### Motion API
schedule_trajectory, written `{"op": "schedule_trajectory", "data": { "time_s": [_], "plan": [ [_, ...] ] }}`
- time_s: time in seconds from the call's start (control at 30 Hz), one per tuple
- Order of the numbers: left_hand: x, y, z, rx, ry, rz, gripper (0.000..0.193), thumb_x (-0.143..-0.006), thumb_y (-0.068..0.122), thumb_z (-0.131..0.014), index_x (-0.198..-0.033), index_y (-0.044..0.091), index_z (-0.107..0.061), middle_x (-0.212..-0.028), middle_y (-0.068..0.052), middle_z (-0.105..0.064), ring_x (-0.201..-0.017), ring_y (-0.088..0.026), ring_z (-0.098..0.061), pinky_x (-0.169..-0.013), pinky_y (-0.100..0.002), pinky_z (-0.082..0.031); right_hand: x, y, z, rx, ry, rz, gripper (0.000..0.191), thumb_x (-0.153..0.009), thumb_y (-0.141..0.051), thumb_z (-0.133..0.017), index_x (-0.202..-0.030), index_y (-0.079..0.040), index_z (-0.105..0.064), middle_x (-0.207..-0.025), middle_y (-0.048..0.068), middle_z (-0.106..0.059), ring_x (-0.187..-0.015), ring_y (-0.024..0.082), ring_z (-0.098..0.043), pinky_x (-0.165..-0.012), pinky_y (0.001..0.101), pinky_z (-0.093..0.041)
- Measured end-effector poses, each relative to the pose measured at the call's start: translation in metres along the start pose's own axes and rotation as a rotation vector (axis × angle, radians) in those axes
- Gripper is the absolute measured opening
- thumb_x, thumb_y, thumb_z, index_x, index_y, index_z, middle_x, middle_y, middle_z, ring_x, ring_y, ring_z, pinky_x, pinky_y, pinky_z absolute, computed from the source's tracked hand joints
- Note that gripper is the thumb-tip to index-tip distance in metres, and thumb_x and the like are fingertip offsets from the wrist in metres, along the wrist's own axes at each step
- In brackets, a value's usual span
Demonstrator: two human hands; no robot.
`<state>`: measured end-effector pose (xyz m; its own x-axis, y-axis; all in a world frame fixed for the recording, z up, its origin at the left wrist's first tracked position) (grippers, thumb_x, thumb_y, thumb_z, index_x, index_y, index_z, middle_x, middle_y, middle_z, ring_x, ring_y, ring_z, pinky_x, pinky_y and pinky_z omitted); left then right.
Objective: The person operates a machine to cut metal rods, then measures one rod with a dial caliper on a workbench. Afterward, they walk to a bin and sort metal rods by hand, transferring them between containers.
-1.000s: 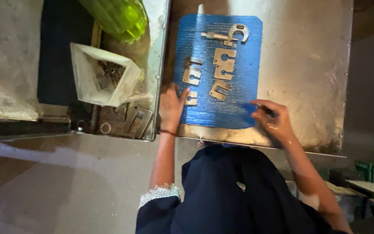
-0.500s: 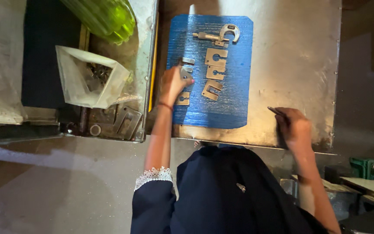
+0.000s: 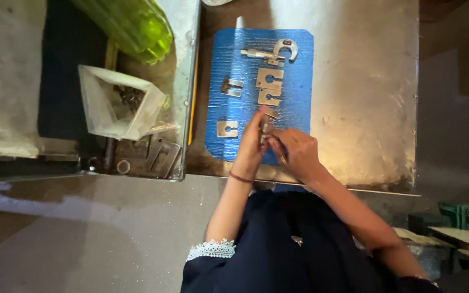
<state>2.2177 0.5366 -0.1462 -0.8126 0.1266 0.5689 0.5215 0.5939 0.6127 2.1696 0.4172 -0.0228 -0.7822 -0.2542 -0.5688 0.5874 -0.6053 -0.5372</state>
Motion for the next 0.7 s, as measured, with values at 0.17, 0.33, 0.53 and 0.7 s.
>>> {"op": "schedule_trajectory", "data": {
  "time_s": [0.17, 0.33, 0.53, 0.7],
  "plan": [
    [0.013, 0.011, -0.01, -0.08, -0.264, -0.053, 0.028, -0.097, 0.033, -0.07, -0.08, 0.013, -0.059, -0.059, 0.005, -0.049, -0.043, -0.006, -0.041, -0.037, -0.022, -0.028, 0.013, 0.015, -0.005, -0.143, -0.193, -0.179, 0.013, -0.1, -0.014, -0.067, -0.108, -0.007, -0.074, -0.072, 0.013, -0.064, -0.054, 0.029, -0.063, -0.054, 0.0389, -0.051],
    [0.011, 0.003, -0.01, -0.093, -0.221, -0.015, 0.021, -0.095, 0.024, -0.067, -0.08, 0.011, -0.059, -0.062, 0.002, -0.053, -0.048, -0.01, -0.05, -0.041, -0.028, -0.039, 0.022, 0.013, 0.0, -0.113, -0.185, -0.109, 0.01, -0.1, -0.015, -0.067, -0.102, -0.008, -0.074, -0.076, 0.012, -0.068, -0.057, 0.029, -0.065, -0.053, 0.0389, -0.051],
    [0.017, -0.006, -0.016, 0.013, -0.33, 0.023, 0.024, -0.097, 0.021, -0.063, -0.077, 0.011, -0.055, -0.062, 0.003, -0.049, -0.049, -0.01, -0.045, -0.041, -0.028, -0.036, 0.021, -0.003, 0.014, -0.007, -0.152, -0.01, 0.011, -0.098, -0.018, -0.072, -0.095, -0.008, -0.07, -0.078, 0.01, -0.068, -0.064, 0.029, -0.067, -0.056, 0.0392, -0.052],
    [0.025, -0.004, -0.018, -0.087, -0.282, -0.019, 0.023, -0.094, 0.021, -0.063, -0.075, 0.011, -0.057, -0.06, 0.002, -0.049, -0.047, -0.01, -0.043, -0.041, -0.027, -0.031, 0.021, -0.01, 0.027, -0.044, -0.13, 0.012, 0.011, -0.098, -0.015, -0.069, -0.104, -0.007, -0.073, -0.081, 0.009, -0.071, -0.063, 0.028, -0.067, -0.055, 0.0378, -0.051]
  ]
}}
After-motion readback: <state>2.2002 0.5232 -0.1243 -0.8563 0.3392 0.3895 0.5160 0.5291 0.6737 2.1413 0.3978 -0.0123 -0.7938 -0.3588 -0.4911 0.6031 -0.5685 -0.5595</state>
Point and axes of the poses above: each hand's wrist, its own x-axis away from the middle knuckle, its own z-axis out of the back of the hand, y = z × x, the point moved 5 cm from there along -x, towards the middle knuckle
